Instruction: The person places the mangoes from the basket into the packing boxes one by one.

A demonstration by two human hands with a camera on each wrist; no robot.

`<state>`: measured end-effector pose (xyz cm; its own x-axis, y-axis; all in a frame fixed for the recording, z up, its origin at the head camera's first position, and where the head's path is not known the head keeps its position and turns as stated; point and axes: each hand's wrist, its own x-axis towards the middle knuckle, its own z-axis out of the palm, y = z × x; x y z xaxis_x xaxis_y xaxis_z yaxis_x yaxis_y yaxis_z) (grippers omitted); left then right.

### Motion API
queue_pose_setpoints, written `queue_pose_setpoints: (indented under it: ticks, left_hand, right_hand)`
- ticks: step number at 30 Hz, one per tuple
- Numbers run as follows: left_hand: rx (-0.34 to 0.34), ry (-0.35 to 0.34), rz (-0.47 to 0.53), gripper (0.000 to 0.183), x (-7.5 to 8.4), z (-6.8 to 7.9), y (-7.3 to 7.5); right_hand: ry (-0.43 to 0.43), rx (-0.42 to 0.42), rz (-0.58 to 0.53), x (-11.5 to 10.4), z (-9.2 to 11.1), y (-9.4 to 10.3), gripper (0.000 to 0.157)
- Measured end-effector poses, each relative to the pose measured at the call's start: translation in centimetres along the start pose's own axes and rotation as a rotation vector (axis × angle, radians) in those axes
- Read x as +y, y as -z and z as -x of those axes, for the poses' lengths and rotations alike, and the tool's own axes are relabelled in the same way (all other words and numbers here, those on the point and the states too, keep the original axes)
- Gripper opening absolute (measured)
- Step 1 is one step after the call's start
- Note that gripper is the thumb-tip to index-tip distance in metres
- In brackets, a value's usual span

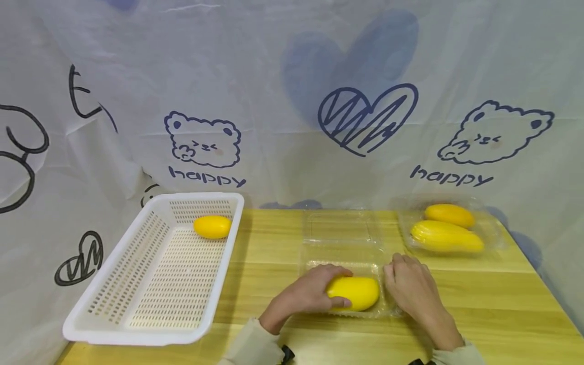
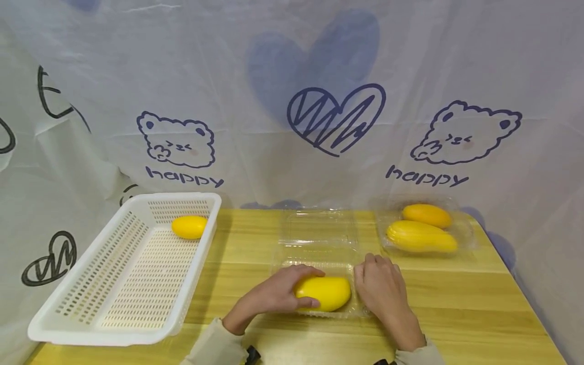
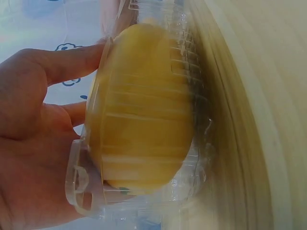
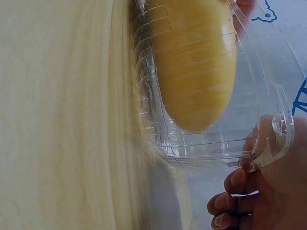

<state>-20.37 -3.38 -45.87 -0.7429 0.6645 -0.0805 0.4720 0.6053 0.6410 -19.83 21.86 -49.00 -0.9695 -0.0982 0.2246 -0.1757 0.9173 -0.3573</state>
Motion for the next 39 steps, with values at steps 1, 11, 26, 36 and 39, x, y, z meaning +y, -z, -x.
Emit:
queue_pose_setpoints:
  ticks: [1, 11, 26, 36, 39]
  left_hand:
    - [-0.002, 0.001, -0.001, 0.060, 0.00, 0.00, 0.01]
    - [0.027, -0.019, -0.030, 0.057, 0.09, -0.14, 0.01]
    - [0.032, -0.014, -0.069, 0.054, 0.05, -0.10, -0.08]
    - [0.027, -0.053, -0.100, 0.053, 0.12, -0.13, -0.09]
    - [0.027, -0.078, -0.116, 0.052, -0.04, -0.16, -0.15]
  right_hand:
    - [-0.001, 0.002, -0.001, 0.03, 0.00, -0.03, 0.025]
    - [-0.003, 0.011, -0.009, 0.16, -0.05, -0.10, 0.025]
    - [-0.015, -0.021, -0.020, 0.07, 0.03, 0.05, 0.026]
    - [-0.014, -0.026, -0.021, 0.06, 0.04, 0.05, 0.027]
    - [-0.016, -0.030, -0.026, -0.01, 0.01, 0.08, 0.027]
